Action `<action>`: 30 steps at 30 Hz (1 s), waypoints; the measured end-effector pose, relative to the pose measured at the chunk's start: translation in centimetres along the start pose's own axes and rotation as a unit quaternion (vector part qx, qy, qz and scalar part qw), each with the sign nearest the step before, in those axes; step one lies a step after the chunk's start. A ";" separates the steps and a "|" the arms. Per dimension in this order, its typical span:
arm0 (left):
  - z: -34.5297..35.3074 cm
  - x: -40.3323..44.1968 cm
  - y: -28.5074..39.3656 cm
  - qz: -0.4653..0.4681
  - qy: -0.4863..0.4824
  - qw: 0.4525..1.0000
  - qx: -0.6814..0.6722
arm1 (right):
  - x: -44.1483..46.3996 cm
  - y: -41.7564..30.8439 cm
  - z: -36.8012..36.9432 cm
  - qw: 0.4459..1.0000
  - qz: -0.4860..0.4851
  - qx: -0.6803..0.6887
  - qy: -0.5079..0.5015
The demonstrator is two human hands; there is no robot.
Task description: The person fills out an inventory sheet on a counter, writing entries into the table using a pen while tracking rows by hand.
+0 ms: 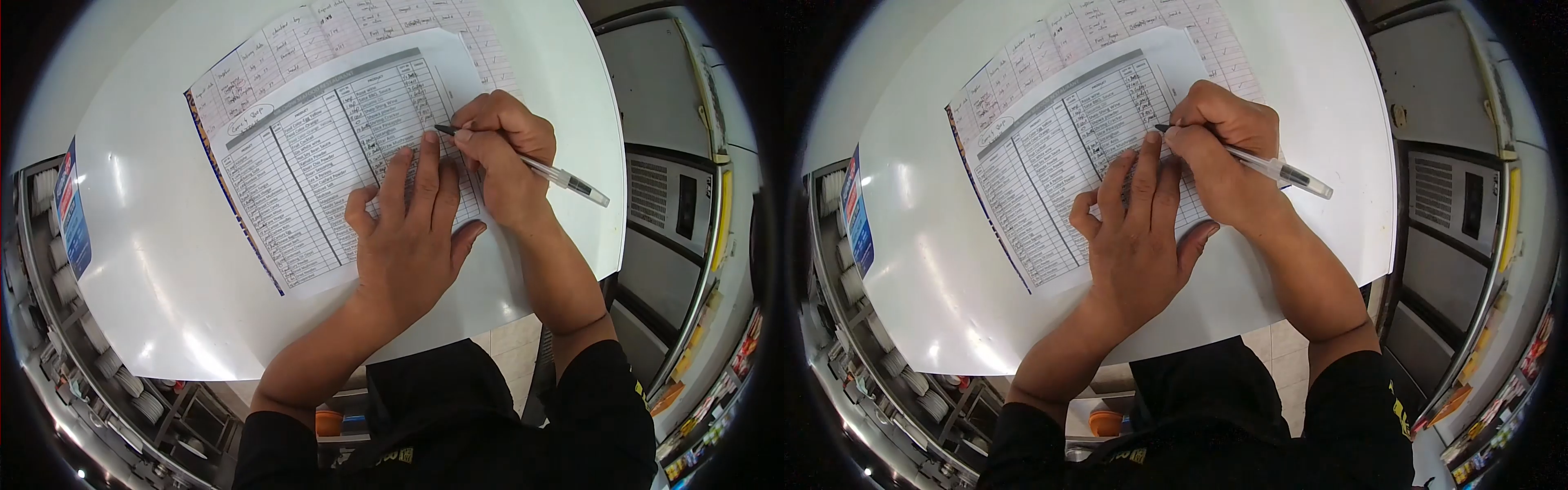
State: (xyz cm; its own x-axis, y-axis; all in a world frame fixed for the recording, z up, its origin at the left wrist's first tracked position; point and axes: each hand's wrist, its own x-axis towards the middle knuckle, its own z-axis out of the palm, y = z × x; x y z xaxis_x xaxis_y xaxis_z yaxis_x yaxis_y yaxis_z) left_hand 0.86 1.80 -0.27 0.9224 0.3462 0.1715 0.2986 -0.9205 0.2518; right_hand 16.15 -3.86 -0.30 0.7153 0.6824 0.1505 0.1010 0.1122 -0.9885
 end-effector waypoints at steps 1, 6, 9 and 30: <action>0.0 0.0 0.0 0.000 0.002 1.000 0.000 | 0.0 0.1 0.0 1.000 -0.007 -0.010 -0.006; 0.2 0.1 0.1 -0.007 0.014 1.000 0.000 | 0.0 0.0 -0.2 0.999 -0.005 -0.043 -0.029; 0.3 0.0 0.0 -0.008 0.024 1.000 0.013 | 0.0 0.2 -0.3 0.998 -0.024 -0.045 -0.039; 0.6 -0.1 0.1 -0.008 0.025 1.000 0.015 | 0.0 0.3 -0.3 0.999 -0.007 -0.021 -0.025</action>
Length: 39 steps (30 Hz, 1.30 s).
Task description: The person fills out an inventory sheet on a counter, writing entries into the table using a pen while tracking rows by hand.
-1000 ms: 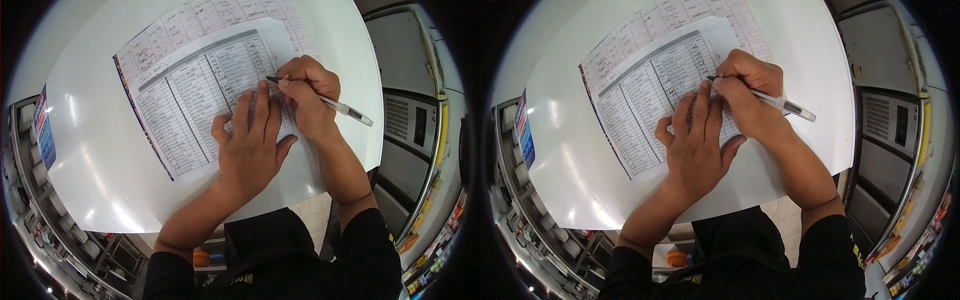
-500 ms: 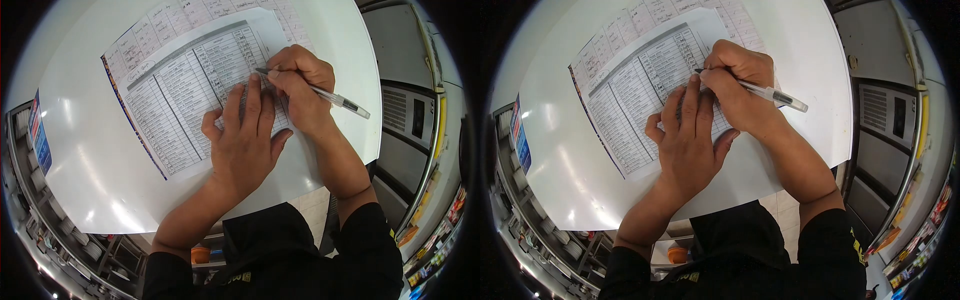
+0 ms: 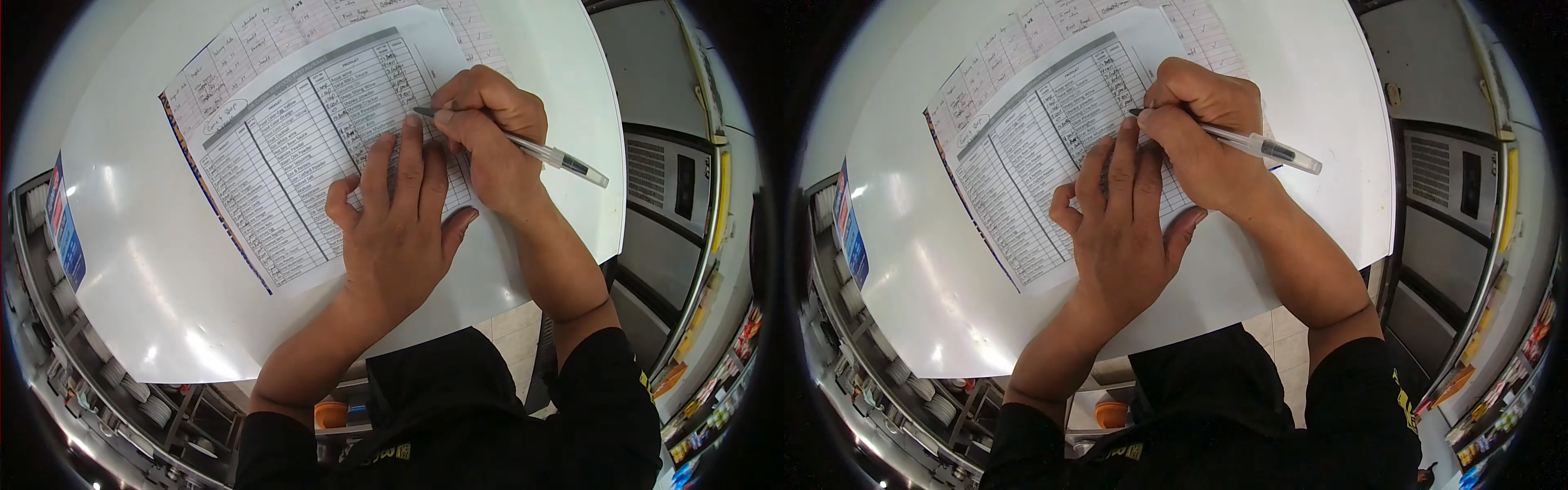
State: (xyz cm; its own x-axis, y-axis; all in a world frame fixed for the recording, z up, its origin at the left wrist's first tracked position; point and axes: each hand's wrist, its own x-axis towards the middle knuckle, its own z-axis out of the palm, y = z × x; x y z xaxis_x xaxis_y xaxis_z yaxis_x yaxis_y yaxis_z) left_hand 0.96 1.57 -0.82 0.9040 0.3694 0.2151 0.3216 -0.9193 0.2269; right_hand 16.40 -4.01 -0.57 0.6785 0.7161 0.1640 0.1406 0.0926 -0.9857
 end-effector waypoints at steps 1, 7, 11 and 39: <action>0.0 0.0 0.0 0.000 0.000 1.000 -0.003 | 0.0 0.0 0.0 1.000 0.004 -0.008 -0.003; -0.1 0.0 0.0 0.002 -0.008 1.000 0.001 | 0.0 0.1 -0.1 1.000 0.000 -0.011 -0.002; 0.0 0.0 -0.1 0.004 -0.003 1.000 0.002 | 0.0 -0.1 -0.1 1.000 -0.006 -0.020 -0.015; 0.0 0.0 -0.1 0.007 0.007 1.000 0.004 | 0.1 -0.1 -0.2 0.998 -0.010 -0.051 -0.032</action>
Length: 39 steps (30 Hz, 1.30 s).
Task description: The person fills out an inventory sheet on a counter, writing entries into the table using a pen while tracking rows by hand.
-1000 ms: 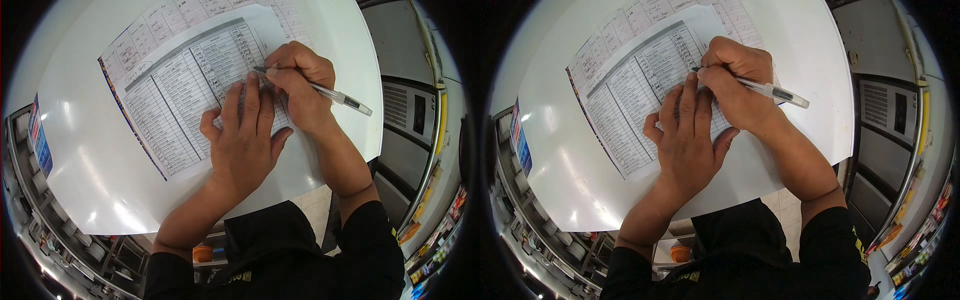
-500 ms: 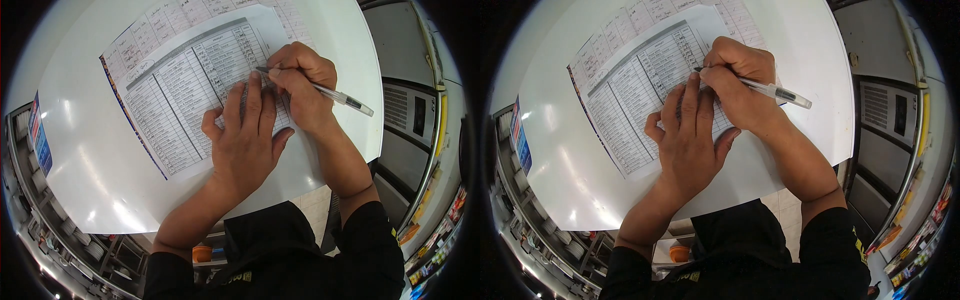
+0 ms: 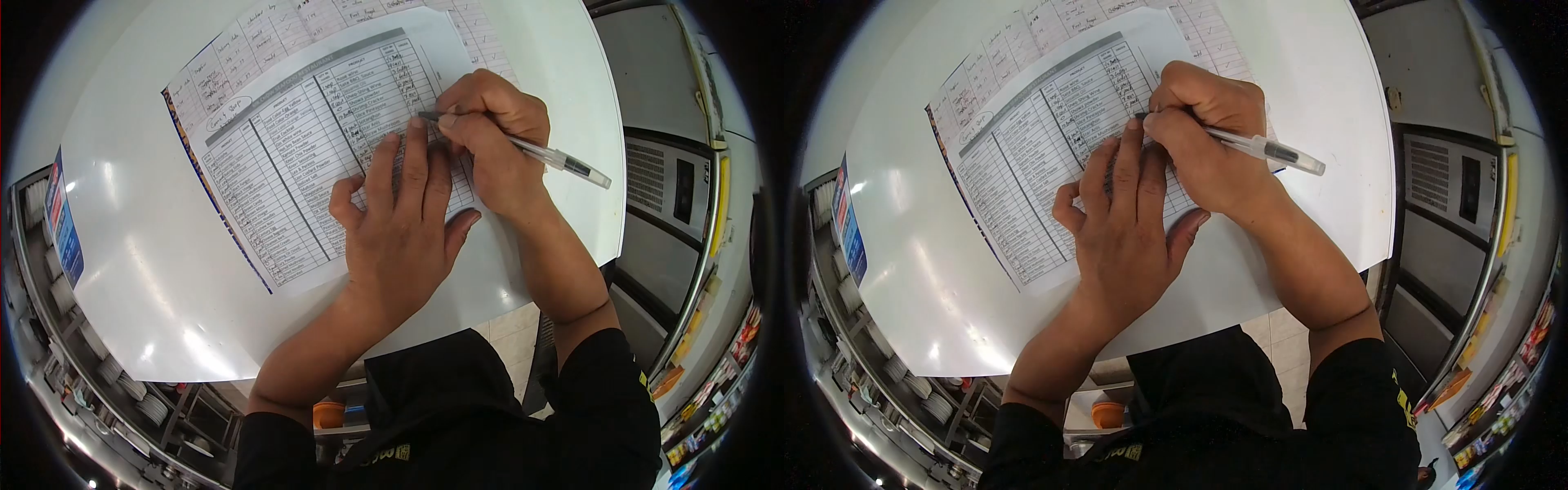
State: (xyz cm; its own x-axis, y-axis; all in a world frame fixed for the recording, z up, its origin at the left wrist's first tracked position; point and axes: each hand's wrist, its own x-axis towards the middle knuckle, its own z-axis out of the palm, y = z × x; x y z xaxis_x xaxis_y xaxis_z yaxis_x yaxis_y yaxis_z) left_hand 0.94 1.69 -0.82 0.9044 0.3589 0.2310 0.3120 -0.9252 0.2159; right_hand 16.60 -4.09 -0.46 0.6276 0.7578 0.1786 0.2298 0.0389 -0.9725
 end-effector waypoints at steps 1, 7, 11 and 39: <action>0.0 0.0 0.0 0.001 0.000 1.000 0.001 | 0.0 0.0 0.2 1.000 0.009 0.015 0.014; 0.1 0.0 0.0 -0.002 0.000 1.000 -0.001 | 0.0 -0.1 0.2 0.999 0.023 0.036 0.022; -0.1 0.1 0.0 -0.002 -0.009 1.000 -0.004 | 0.0 -0.1 0.2 0.998 0.033 0.045 0.028; -0.5 -0.1 0.1 -0.006 -0.013 1.000 -0.023 | 0.2 -0.4 0.4 0.998 0.038 0.032 0.043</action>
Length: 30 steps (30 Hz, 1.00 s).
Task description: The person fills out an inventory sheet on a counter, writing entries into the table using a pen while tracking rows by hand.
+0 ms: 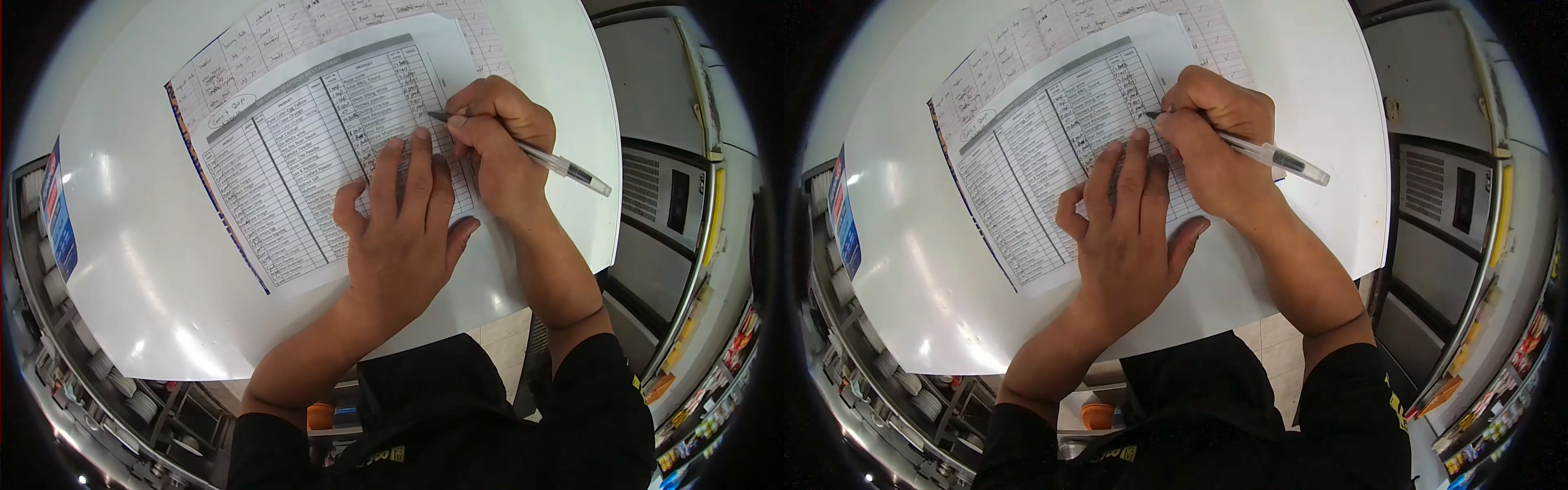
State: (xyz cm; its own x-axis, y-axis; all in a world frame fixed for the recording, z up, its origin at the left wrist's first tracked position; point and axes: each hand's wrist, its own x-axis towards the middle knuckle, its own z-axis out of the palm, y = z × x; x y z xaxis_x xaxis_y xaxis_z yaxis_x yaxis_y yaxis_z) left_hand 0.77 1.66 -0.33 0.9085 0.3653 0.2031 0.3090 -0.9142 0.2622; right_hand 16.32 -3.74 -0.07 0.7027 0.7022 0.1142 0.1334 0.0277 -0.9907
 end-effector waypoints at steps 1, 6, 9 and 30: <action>0.0 0.0 0.1 0.000 0.000 1.000 0.006 | -0.1 0.0 0.0 1.000 -0.001 0.003 0.002; -0.2 -0.2 0.4 0.003 -0.002 1.000 0.021 | 0.7 -0.4 -0.8 0.991 0.057 0.114 0.035; -0.1 -0.3 0.3 0.007 0.000 1.000 0.016 | 0.7 -1.0 -1.1 0.993 0.056 0.098 0.027; -0.5 -0.3 0.3 0.012 -0.003 0.999 -0.041 | -0.2 -0.6 0.3 0.987 0.072 0.132 0.050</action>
State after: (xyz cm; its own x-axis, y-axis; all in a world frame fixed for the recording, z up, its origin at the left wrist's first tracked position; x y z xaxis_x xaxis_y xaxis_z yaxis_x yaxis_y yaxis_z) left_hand 0.42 1.39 0.13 0.9171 0.3424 0.2042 0.2635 -0.9050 0.3340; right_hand 15.86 -3.69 0.47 0.7686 0.6387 -0.0363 -0.1504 0.1252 -0.9807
